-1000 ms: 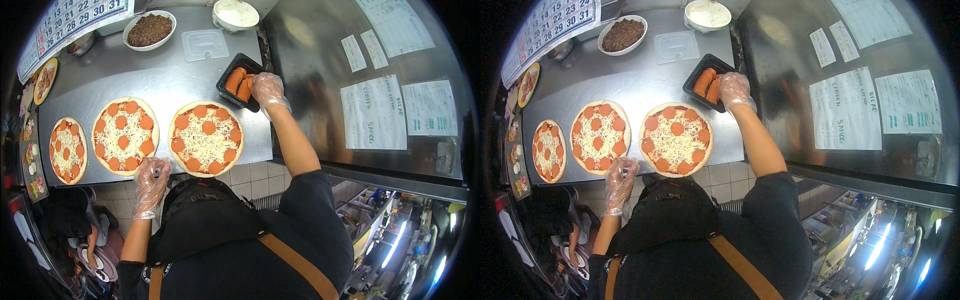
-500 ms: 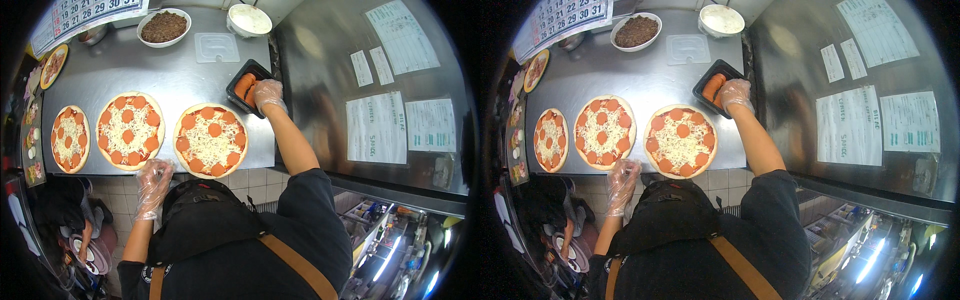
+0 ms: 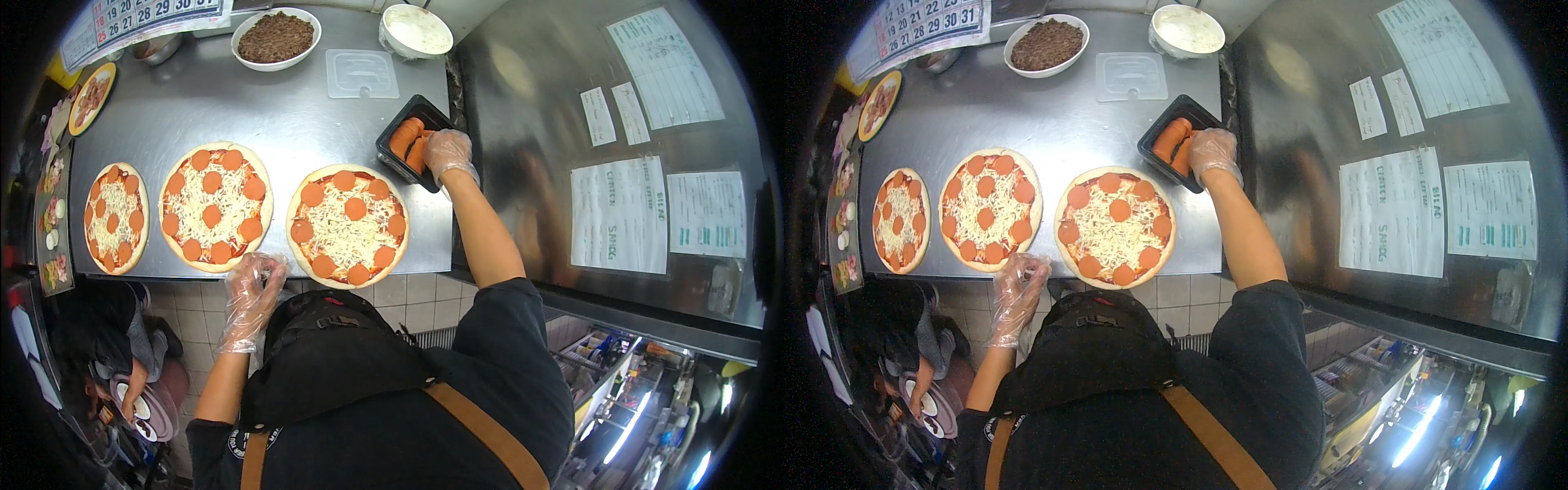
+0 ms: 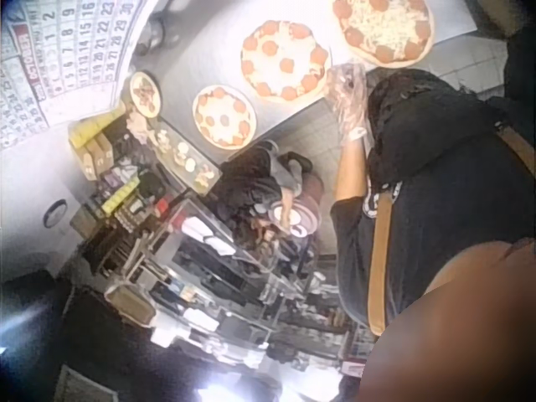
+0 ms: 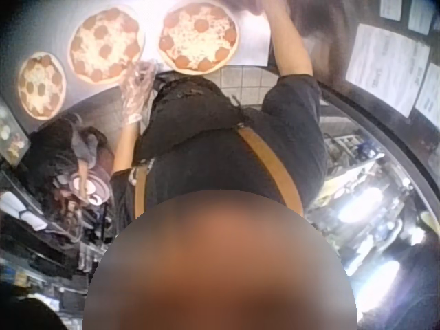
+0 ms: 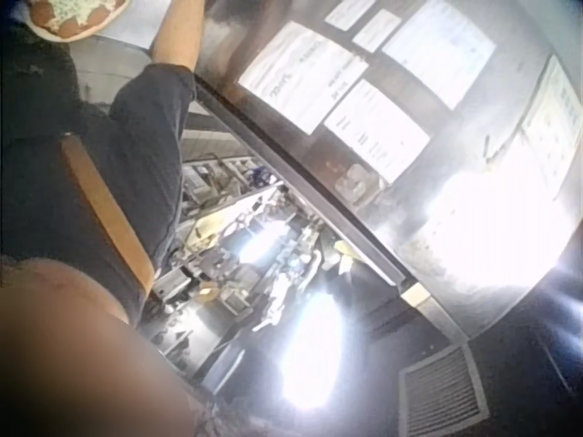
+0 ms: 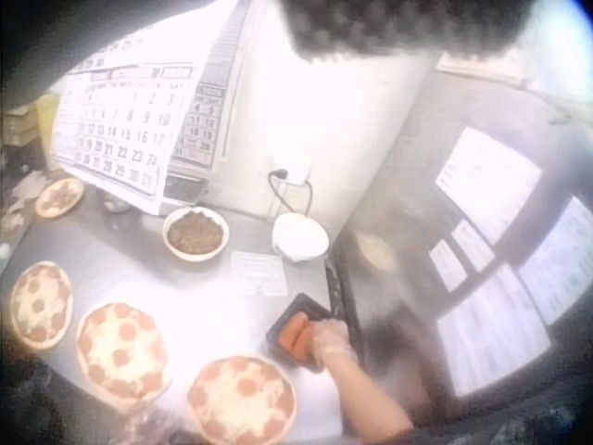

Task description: The person places pepperoni slices and ham pieces onto three pizza bases already topped with cheese. The pizzas remain on the stainless steel prep table throughout the clip.

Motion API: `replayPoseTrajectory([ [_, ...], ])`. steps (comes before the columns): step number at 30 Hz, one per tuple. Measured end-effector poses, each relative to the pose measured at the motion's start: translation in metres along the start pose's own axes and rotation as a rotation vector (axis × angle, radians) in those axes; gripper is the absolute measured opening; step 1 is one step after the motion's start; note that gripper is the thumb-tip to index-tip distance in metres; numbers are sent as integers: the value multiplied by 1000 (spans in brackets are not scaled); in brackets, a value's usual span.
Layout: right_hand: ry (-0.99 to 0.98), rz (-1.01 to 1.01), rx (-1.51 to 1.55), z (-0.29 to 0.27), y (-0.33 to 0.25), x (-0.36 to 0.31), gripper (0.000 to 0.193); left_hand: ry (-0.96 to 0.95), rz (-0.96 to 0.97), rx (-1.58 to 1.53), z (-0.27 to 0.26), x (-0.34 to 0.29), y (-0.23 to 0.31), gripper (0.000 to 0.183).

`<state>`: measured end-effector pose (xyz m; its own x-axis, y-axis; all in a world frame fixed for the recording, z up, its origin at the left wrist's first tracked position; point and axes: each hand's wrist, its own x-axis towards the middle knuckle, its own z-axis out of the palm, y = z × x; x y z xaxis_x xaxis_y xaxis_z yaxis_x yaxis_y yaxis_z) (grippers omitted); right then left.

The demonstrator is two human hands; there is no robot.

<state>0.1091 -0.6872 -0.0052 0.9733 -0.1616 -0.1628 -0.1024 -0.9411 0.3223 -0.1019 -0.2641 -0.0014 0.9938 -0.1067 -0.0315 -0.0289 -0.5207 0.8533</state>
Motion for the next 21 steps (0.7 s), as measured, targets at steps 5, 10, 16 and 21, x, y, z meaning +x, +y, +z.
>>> replayPoseTrajectory([
  [5, 132, 28, 40, -4, 0, -3, 32, 18, -1, -28, 3, 0, -1, 21],
  [10, 429, 145, 498, -31, 8, -30, 26, 9, 7, 0, 0, 2, -2, 20],
  [16, 318, -117, 1202, -41, -16, -107, 9, -22, 20, 15, -5, 6, 3, 21],
  [21, -154, -346, 926, -46, -67, -164, 16, -108, 36, 19, -7, 14, 7, 21],
])
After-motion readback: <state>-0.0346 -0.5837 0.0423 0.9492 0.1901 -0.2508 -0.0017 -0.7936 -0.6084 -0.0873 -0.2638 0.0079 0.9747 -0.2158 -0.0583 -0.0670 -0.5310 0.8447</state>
